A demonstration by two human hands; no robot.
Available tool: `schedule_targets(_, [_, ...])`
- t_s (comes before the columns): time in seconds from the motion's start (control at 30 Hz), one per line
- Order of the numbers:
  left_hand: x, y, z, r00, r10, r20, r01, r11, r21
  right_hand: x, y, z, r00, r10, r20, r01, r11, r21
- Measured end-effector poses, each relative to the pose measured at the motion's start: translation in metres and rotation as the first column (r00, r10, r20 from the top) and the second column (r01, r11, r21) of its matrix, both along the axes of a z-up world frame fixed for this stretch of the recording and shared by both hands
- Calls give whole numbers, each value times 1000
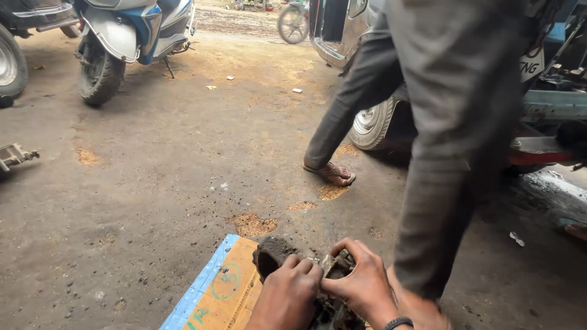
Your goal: Inspecting and handling a removed engine or alternator part in an auto repair setting.
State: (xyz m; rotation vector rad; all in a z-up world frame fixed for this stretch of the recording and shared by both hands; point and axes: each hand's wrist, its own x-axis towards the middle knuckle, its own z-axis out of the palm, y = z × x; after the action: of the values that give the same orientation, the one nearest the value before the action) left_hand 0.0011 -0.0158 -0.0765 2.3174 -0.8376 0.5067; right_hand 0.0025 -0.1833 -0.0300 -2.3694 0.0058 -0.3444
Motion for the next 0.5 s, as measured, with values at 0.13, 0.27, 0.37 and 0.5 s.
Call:
schedule_targets(0.13, [-4, 5, 25, 999, 40, -28, -40, 999, -24, 0, -3, 0, 998, 22, -56, -22, 1000, -9])
schedule_targets(0.27, [-5, 6, 33, 998, 68, -10, -68, 997, -25, 0, -3, 3, 999, 39, -31, -38, 999, 19])
schedule_targets(0.37, [-4, 8, 35, 995, 97, -28, -98, 994, -38, -1, 4, 14, 996, -4, -85, 6, 1000, 25])
schedule_targets(0.5, [17, 9, -4, 981, 178, -73, -181, 983, -36, -7, 15, 20, 990, -31, -139, 22, 997, -69])
